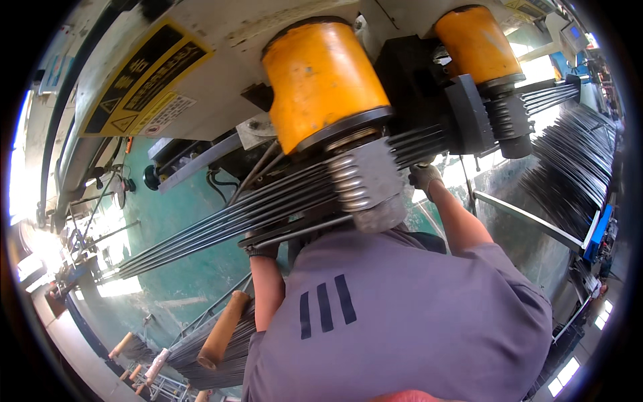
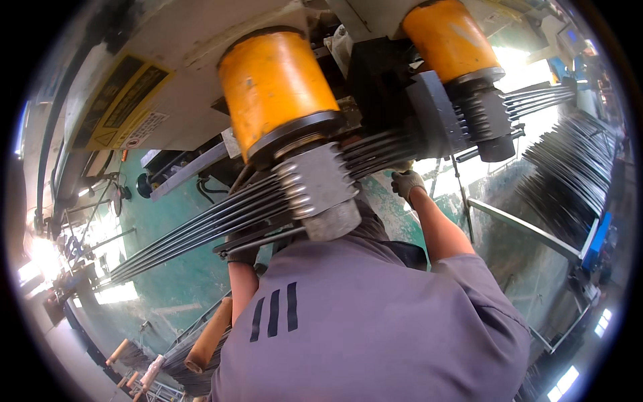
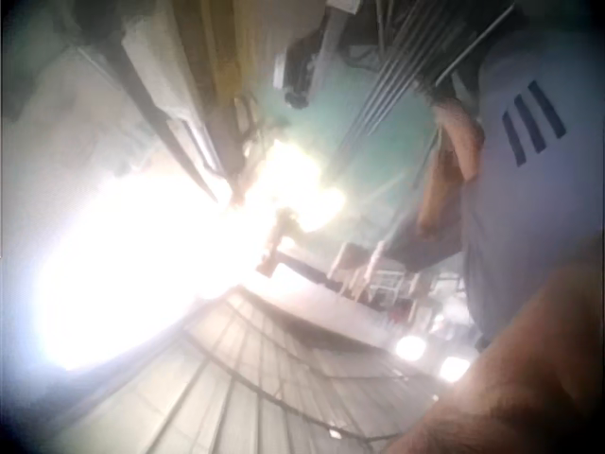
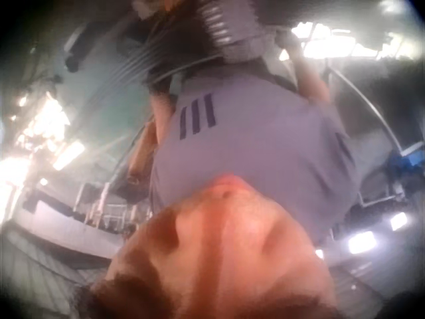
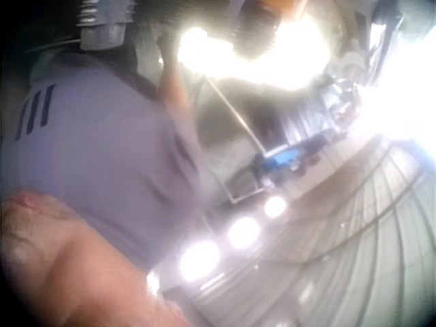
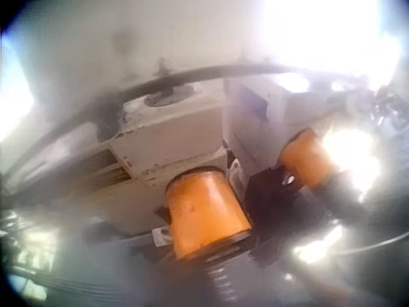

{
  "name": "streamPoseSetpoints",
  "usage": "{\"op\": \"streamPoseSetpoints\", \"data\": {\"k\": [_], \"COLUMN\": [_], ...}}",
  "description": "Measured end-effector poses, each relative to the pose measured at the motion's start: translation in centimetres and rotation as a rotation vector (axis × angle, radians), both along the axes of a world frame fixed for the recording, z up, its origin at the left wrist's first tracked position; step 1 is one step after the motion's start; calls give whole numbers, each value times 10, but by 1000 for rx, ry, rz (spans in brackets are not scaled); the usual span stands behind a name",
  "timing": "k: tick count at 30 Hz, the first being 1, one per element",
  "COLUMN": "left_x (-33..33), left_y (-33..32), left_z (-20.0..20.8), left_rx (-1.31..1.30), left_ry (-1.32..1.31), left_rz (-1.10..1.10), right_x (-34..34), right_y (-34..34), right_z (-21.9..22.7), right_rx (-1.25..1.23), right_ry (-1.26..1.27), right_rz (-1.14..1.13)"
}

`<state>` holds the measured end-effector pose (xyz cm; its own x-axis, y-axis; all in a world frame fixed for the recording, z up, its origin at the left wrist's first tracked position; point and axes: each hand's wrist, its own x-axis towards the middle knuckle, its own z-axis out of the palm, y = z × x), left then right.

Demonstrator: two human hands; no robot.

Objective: The person picks up bundles of straight metal rods from a pile on the floor and places them into a yellow and grey bending machine. They operate the machine to bend the rods into a U-shape and then remove the finished pieces, stacking them on a nearby rack. The process is repeated with multiple bundles of rods.

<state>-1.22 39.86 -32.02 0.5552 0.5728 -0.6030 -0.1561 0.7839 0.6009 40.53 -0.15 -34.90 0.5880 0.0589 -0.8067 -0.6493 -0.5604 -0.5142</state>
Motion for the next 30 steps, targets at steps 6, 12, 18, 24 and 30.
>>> {"op": "streamPoseSetpoints", "data": {"k": [6, 12, 18, 24, 30], "left_x": [23, 44, 63, 32, 0], "left_y": [8, 26, 13, 22, 69], "left_z": [45, 60, 91, 150, 179], "left_rx": [157, 268, 1143, 326, 403], "left_ry": [45, -27, 153, -207, -360], "left_rz": [-114, -209, -638, -285, -49], "right_x": [-4, -50, -87, -84, -57], "right_y": [-22, -36, -24, 18, 64], "right_z": [3, 65, 133, 207, 263], "right_rx": [50, 78, 285, 397, 588], "right_ry": [-5, -80, -350, -828, -851], "right_rz": [-24, -184, -347, -446, -529]}}
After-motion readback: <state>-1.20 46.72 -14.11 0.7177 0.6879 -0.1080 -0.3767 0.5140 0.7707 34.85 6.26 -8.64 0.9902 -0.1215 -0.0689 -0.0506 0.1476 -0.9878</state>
